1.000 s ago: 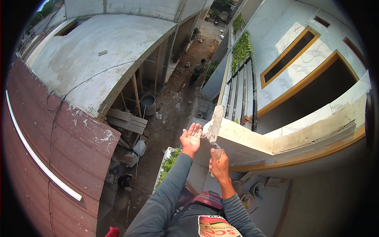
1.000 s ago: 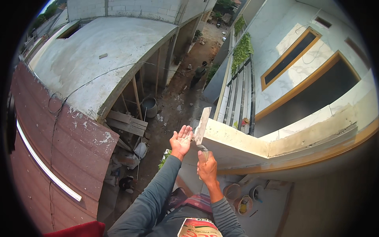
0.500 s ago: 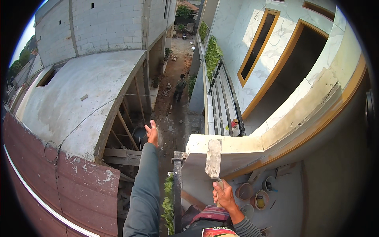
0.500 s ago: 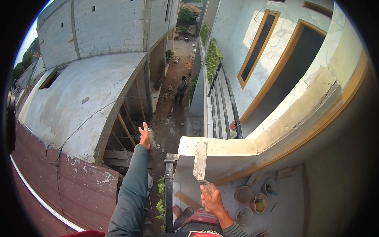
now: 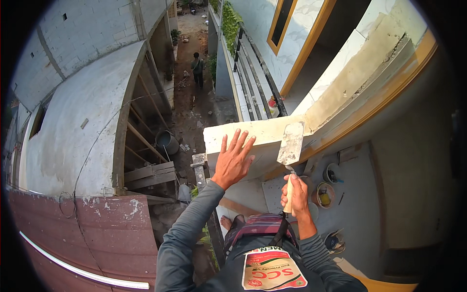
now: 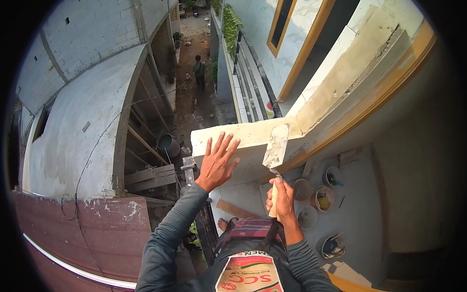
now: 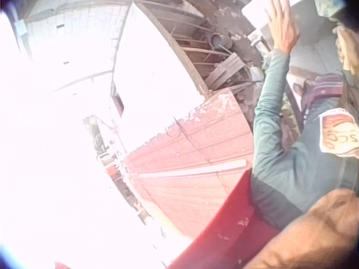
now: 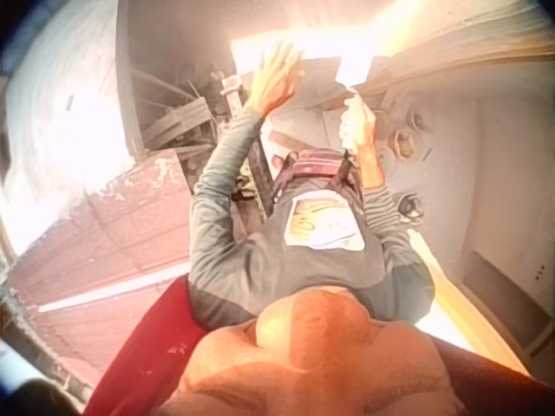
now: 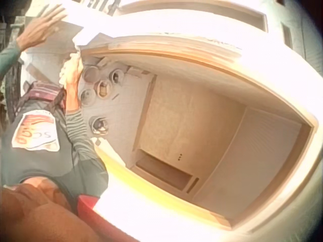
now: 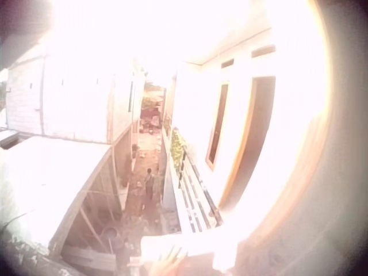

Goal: The person applies mortar to the corner joint of a wall using a trowel, smooths the edge, and then cleans the tiles with a wet sponge.

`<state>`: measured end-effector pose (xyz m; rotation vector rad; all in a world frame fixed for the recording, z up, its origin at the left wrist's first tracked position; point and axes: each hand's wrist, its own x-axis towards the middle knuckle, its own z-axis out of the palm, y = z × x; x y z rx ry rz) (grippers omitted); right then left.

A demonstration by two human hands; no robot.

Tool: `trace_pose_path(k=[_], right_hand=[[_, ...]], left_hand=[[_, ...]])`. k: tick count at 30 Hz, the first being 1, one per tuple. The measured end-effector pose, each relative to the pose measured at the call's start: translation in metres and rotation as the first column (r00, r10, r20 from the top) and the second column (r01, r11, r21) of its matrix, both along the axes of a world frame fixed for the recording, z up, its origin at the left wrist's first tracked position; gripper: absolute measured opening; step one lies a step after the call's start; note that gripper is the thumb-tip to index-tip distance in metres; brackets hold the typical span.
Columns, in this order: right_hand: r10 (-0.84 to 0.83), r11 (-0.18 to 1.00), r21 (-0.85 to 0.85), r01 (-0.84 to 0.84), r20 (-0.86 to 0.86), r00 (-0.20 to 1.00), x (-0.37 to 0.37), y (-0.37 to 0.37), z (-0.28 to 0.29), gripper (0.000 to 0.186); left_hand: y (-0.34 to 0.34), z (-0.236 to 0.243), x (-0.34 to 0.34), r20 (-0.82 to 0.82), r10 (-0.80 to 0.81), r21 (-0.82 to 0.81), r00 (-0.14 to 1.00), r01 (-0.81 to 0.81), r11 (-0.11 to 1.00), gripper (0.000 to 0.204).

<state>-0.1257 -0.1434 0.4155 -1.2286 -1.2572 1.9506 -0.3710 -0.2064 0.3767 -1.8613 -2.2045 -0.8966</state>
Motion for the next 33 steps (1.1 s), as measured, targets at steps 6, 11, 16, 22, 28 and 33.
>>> trace_pose_path(k=[6,11,16,22,28,33], right_hand=[[0.012,0.999,0.038,-0.011,-0.033,0.999,0.012,0.001,0.004,0.041],[-0.008,0.999,0.038,0.009,-0.038,0.999,0.034,0.008,0.002,0.040],[0.099,0.989,0.112,-0.093,-0.054,0.994,0.027,0.014,0.007,0.032],[0.090,0.983,0.162,-0.085,-0.025,0.996,0.018,0.037,0.007,0.025],[-0.083,0.685,0.678,-0.267,0.437,0.896,0.034,0.045,-0.002,0.030],[-0.041,0.731,0.623,-0.279,0.448,0.893,0.039,0.039,-0.026,0.036]], left_hand=[[-0.004,-0.011,0.007,-0.090,-0.045,-0.098,0.995,0.036,0.995,0.067],[-0.044,-0.005,-0.062,-0.220,0.321,-0.195,0.921,-0.364,0.911,0.068],[-0.053,0.025,-0.090,-0.071,0.575,-0.085,0.815,-0.580,0.810,0.071],[-0.008,-0.002,0.004,-0.042,0.079,-0.133,0.996,-0.083,0.988,0.065],[-0.024,-0.007,-0.034,-0.094,0.352,-0.168,0.931,-0.363,0.917,0.066],[-0.032,0.001,-0.053,-0.049,0.371,-0.096,0.927,-0.374,0.923,0.064]])
